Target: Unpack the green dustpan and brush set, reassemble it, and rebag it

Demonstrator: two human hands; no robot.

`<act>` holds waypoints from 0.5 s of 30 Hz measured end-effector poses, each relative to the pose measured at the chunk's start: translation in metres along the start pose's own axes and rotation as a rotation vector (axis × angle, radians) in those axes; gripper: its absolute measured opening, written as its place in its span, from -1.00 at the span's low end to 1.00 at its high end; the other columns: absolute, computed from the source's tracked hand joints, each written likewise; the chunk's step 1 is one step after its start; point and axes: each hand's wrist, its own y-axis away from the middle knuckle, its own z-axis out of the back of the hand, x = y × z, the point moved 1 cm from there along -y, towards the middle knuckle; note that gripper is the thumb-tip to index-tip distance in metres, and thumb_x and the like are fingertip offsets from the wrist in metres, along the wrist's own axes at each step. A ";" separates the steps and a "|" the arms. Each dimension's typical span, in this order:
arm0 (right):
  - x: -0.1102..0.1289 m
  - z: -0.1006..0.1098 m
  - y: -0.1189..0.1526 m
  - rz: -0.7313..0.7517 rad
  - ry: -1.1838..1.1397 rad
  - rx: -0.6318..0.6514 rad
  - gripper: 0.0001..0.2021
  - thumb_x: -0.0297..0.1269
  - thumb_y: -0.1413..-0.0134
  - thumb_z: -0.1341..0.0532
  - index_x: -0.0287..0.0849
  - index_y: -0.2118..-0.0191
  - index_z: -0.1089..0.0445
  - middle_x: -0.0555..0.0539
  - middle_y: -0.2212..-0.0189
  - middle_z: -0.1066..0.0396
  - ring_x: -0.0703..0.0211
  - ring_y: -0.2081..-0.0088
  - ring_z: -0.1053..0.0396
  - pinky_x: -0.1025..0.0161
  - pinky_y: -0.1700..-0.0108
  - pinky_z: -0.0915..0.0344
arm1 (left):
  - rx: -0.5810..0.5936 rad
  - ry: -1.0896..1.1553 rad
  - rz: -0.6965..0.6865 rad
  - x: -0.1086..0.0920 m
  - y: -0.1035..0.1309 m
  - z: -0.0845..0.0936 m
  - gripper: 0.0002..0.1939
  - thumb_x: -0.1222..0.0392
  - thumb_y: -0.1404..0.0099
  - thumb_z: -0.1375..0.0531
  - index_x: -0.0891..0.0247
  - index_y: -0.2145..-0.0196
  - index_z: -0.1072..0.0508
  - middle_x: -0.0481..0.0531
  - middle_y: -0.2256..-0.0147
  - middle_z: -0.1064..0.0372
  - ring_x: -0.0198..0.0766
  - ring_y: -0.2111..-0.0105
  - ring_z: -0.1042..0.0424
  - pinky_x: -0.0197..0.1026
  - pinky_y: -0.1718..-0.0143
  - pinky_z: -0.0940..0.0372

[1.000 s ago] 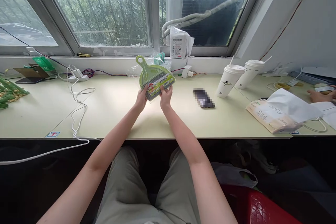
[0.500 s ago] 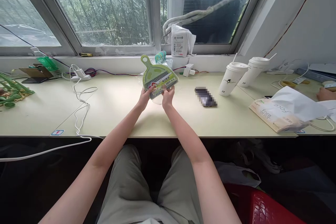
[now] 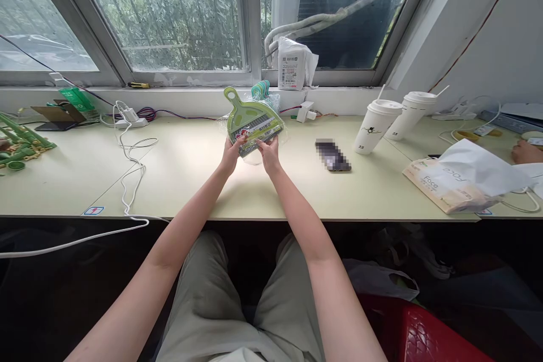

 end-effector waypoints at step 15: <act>0.003 0.000 0.001 -0.002 0.037 -0.009 -0.35 -0.36 0.14 -0.41 -0.01 -0.11 -0.20 -0.03 0.06 -0.46 0.11 -0.01 -0.45 0.07 -0.09 -0.43 | 0.047 -0.003 0.130 -0.009 0.004 0.000 -0.39 0.13 -0.13 -0.27 0.08 -0.13 -0.21 0.09 -0.07 -0.41 -0.03 0.01 -0.48 0.01 0.09 -0.49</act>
